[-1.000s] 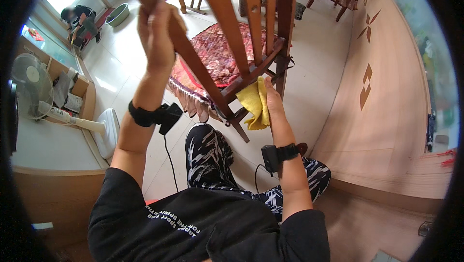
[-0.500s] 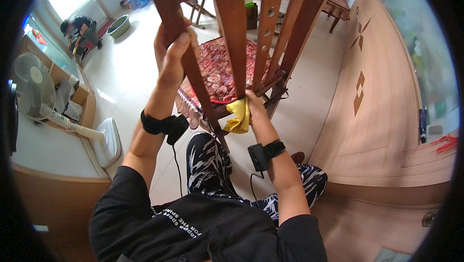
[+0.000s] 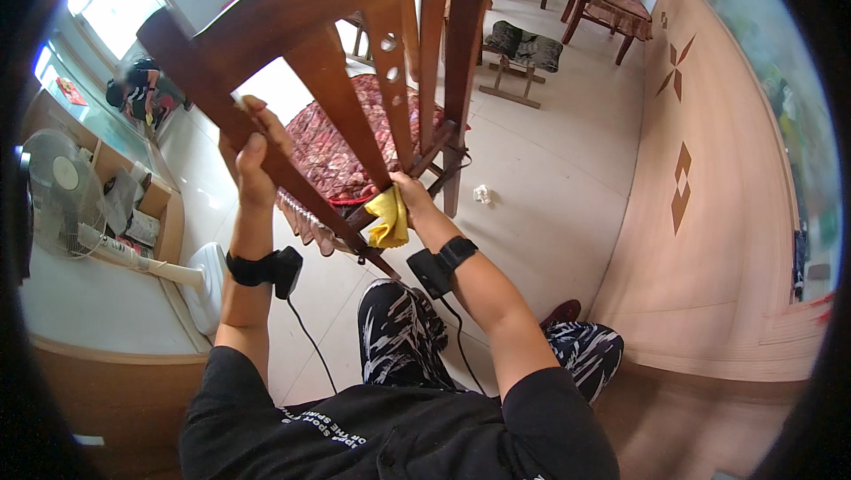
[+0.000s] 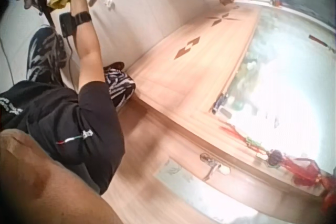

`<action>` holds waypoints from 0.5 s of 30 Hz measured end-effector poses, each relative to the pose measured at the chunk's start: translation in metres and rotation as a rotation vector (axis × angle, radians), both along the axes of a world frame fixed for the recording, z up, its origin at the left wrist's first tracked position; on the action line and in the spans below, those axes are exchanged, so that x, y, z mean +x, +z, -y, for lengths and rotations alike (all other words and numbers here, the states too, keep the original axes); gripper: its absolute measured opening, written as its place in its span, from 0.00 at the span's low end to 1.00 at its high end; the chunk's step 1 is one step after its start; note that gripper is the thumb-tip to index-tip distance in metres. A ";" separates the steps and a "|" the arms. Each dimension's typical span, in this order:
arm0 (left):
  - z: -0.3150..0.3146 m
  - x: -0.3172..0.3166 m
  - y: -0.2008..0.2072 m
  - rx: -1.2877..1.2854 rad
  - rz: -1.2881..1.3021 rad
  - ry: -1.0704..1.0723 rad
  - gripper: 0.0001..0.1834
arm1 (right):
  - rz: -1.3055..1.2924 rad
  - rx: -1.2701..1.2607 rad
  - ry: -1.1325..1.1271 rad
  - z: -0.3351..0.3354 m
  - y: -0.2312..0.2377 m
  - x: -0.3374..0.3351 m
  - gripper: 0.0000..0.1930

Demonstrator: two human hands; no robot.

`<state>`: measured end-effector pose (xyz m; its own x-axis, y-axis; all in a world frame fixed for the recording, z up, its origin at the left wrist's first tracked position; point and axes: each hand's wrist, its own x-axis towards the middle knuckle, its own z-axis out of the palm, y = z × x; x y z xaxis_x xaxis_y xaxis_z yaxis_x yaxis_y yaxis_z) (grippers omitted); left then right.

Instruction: The person wipes the wooden slats, backrest, and legs of a chair with a cloth.

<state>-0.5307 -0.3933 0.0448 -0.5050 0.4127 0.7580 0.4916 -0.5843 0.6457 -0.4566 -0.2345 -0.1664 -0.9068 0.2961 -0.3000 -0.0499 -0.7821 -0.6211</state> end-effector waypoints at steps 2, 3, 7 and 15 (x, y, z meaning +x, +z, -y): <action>0.008 -0.030 -0.008 0.005 -0.023 -0.005 0.25 | -0.014 0.030 0.037 0.004 0.000 -0.030 0.15; 0.009 -0.042 -0.012 0.001 -0.022 0.027 0.25 | -0.008 0.035 0.087 0.006 0.008 -0.039 0.15; 0.000 -0.070 -0.031 -0.009 -0.061 0.044 0.25 | 0.069 0.047 0.047 -0.011 -0.025 -0.084 0.15; -0.026 -0.073 -0.055 0.059 -0.036 0.009 0.29 | 0.150 0.084 0.093 -0.047 -0.054 -0.111 0.17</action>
<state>-0.6035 -0.3669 -0.0097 -0.4807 0.3627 0.7984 0.5192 -0.6160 0.5924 -0.5672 -0.1870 -0.2209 -0.8783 0.2427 -0.4120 0.1184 -0.7245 -0.6791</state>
